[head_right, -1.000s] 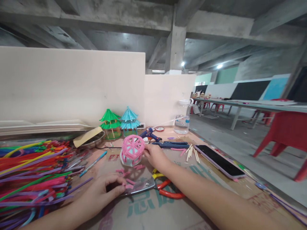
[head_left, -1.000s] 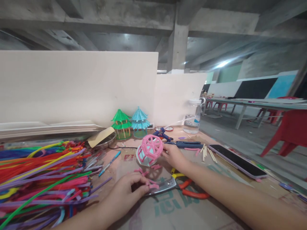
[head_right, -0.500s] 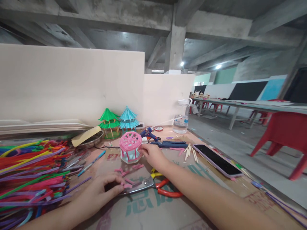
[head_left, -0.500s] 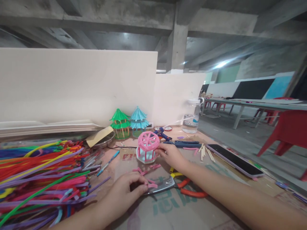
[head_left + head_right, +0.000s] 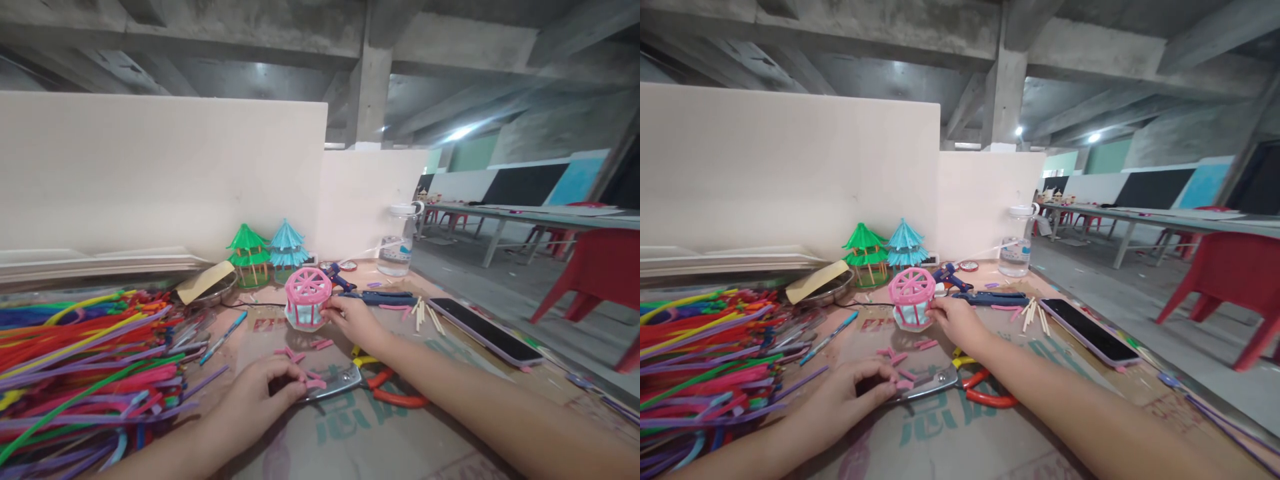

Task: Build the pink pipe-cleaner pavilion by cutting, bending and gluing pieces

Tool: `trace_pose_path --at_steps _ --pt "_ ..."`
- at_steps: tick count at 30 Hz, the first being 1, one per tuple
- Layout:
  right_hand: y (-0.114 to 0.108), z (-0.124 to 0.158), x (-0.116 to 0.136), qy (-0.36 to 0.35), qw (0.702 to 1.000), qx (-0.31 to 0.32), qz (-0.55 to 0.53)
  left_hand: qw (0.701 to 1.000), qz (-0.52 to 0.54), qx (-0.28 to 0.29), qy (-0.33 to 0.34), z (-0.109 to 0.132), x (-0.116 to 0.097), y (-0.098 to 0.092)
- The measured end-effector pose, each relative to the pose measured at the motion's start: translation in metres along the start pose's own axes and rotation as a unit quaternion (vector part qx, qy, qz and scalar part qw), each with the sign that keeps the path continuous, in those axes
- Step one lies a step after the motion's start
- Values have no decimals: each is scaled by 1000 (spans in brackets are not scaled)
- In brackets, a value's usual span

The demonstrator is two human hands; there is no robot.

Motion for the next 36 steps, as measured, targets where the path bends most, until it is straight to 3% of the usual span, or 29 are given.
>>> trace_pose_path --at_steps 15,24,29,36 --pt "-1 0 1 5 1000 9 -4 999 -33 0 31 -2 -9 -1" --pt "9 -1 -7 52 997 47 -13 999 -32 3 19 -3 -7 0" --pt "5 0 -8 66 997 27 -33 998 -58 -2 5 -2 -5 -1" --pt "-16 0 -7 52 995 -50 -74 998 -70 4 7 -3 -4 0"
Point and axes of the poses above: each hand's wrist, its own z-axis away from the middle knuckle, its own y-axis out of the palm, x = y × z, the point moved 10 cm from there along -z, towards the middle knuckle, and after that the axes turned 4 degrees about z, right-handed, at the moved point
